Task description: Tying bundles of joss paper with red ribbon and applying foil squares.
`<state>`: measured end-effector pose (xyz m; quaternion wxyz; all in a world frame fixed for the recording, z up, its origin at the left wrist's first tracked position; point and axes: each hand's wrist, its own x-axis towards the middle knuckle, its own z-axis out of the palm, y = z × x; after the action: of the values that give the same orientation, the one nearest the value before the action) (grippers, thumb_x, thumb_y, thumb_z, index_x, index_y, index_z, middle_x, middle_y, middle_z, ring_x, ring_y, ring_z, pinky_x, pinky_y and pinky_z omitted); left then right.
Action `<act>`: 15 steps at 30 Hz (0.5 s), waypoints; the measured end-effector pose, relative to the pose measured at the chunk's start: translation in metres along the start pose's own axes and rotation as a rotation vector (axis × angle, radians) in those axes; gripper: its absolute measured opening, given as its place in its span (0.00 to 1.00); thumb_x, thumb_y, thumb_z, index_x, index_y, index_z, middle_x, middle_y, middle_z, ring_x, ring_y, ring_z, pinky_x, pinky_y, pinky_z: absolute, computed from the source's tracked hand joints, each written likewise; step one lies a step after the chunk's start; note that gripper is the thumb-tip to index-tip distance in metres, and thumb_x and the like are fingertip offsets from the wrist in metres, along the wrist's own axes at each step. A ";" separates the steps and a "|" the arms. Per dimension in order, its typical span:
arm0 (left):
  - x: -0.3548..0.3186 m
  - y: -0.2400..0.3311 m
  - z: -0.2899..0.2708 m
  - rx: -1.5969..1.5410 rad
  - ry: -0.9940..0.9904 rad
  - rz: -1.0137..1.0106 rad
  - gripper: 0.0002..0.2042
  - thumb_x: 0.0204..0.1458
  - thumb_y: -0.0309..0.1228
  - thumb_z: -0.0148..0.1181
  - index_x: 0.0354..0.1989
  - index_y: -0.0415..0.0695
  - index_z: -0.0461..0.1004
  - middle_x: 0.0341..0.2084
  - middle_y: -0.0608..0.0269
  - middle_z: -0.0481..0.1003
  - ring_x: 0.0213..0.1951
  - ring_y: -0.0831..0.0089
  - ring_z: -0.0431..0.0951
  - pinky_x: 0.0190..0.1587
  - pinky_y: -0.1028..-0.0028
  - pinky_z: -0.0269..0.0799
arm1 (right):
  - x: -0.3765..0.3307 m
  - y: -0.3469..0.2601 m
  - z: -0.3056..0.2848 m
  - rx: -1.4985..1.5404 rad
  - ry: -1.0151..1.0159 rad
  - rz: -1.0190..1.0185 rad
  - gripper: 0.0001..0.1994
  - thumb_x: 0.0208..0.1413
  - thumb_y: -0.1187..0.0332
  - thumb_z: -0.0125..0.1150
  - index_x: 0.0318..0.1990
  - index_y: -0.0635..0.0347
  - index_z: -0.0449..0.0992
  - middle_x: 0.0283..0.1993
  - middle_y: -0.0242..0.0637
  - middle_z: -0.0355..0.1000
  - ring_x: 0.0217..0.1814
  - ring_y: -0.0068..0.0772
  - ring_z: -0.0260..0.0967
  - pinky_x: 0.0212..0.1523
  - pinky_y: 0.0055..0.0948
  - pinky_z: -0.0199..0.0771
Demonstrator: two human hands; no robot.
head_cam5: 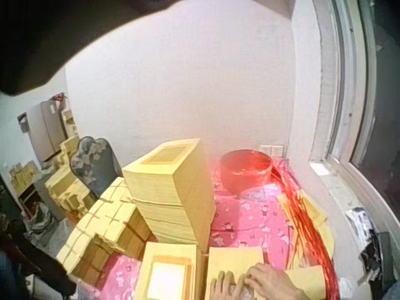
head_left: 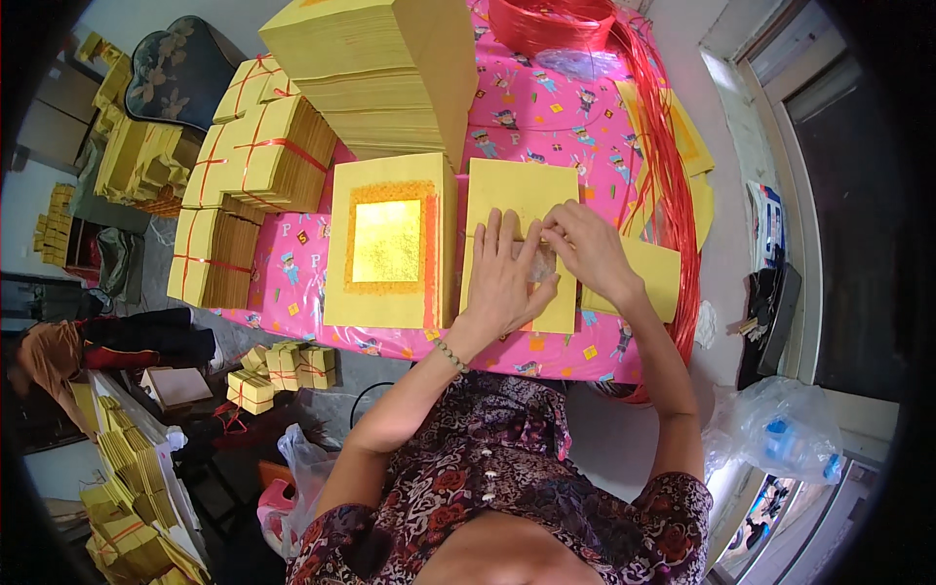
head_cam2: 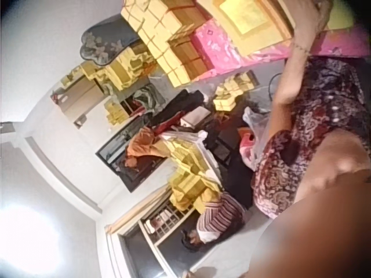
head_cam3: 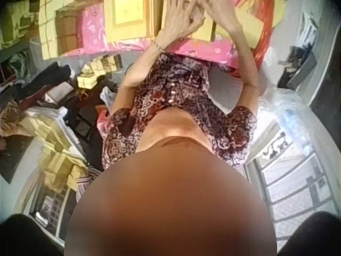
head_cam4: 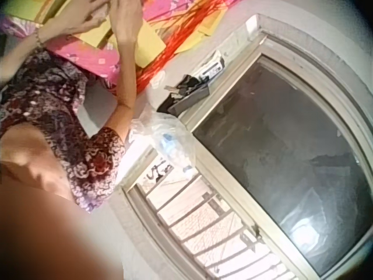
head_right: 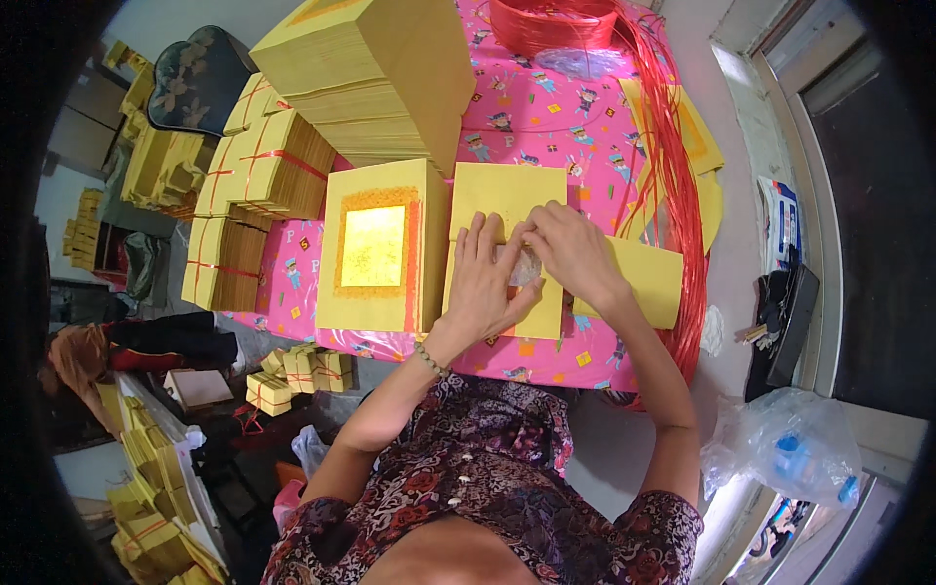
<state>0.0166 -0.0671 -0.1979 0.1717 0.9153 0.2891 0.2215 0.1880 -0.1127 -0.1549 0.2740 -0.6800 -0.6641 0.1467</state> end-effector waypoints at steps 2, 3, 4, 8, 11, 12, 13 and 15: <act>-0.001 0.000 0.003 -0.011 0.007 0.006 0.36 0.50 0.48 0.57 0.66 0.39 0.61 0.61 0.32 0.57 0.67 0.36 0.50 0.68 0.44 0.42 | -0.005 0.004 0.006 -0.076 0.057 -0.067 0.06 0.57 0.68 0.58 0.36 0.60 0.72 0.33 0.40 0.68 0.40 0.46 0.70 0.41 0.42 0.71; -0.001 0.000 0.003 -0.014 -0.001 0.001 0.36 0.50 0.47 0.57 0.65 0.39 0.61 0.61 0.31 0.56 0.67 0.35 0.50 0.68 0.44 0.42 | -0.006 0.005 0.007 -0.061 0.059 -0.049 0.06 0.57 0.68 0.58 0.36 0.60 0.71 0.33 0.40 0.69 0.39 0.46 0.70 0.40 0.43 0.71; -0.001 0.000 0.003 -0.018 -0.009 -0.005 0.36 0.50 0.47 0.57 0.65 0.39 0.62 0.61 0.31 0.56 0.67 0.35 0.50 0.68 0.44 0.43 | -0.006 0.006 0.009 -0.045 0.059 -0.031 0.06 0.57 0.69 0.58 0.36 0.61 0.70 0.33 0.41 0.69 0.39 0.47 0.70 0.40 0.43 0.70; -0.002 -0.001 0.004 -0.028 -0.005 -0.007 0.36 0.49 0.46 0.58 0.65 0.38 0.62 0.60 0.31 0.57 0.67 0.35 0.50 0.68 0.44 0.43 | -0.006 0.011 0.013 0.000 0.006 0.042 0.06 0.57 0.69 0.58 0.35 0.61 0.69 0.33 0.41 0.69 0.39 0.47 0.70 0.40 0.44 0.70; -0.001 -0.002 0.003 -0.049 -0.013 -0.018 0.35 0.49 0.46 0.58 0.65 0.39 0.63 0.59 0.31 0.58 0.67 0.35 0.50 0.68 0.44 0.43 | -0.004 0.011 0.012 -0.034 0.003 0.024 0.06 0.57 0.69 0.58 0.35 0.61 0.69 0.33 0.41 0.69 0.39 0.48 0.70 0.39 0.44 0.70; 0.000 -0.002 0.001 -0.054 -0.023 -0.017 0.36 0.49 0.46 0.58 0.65 0.38 0.62 0.59 0.32 0.59 0.67 0.35 0.50 0.68 0.44 0.43 | -0.004 0.012 0.013 -0.041 0.012 0.022 0.06 0.57 0.69 0.58 0.35 0.60 0.69 0.33 0.41 0.69 0.39 0.48 0.70 0.39 0.44 0.70; -0.001 -0.003 -0.001 -0.060 -0.032 -0.017 0.36 0.49 0.46 0.58 0.65 0.38 0.61 0.58 0.32 0.59 0.67 0.35 0.51 0.68 0.44 0.43 | -0.004 0.012 0.014 -0.049 0.021 0.021 0.06 0.57 0.69 0.58 0.35 0.60 0.69 0.33 0.41 0.69 0.39 0.48 0.70 0.38 0.44 0.70; -0.008 -0.005 -0.004 -0.035 -0.034 -0.026 0.36 0.51 0.46 0.57 0.67 0.39 0.60 0.60 0.36 0.59 0.67 0.36 0.50 0.68 0.44 0.43 | -0.006 0.009 0.015 -0.057 0.027 0.011 0.06 0.57 0.68 0.59 0.35 0.60 0.69 0.32 0.41 0.69 0.38 0.48 0.70 0.38 0.44 0.70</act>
<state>0.0068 -0.0671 -0.1990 0.1955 0.9120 0.2941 0.2089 0.1870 -0.1159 -0.1731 0.2629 -0.6931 -0.6604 0.1201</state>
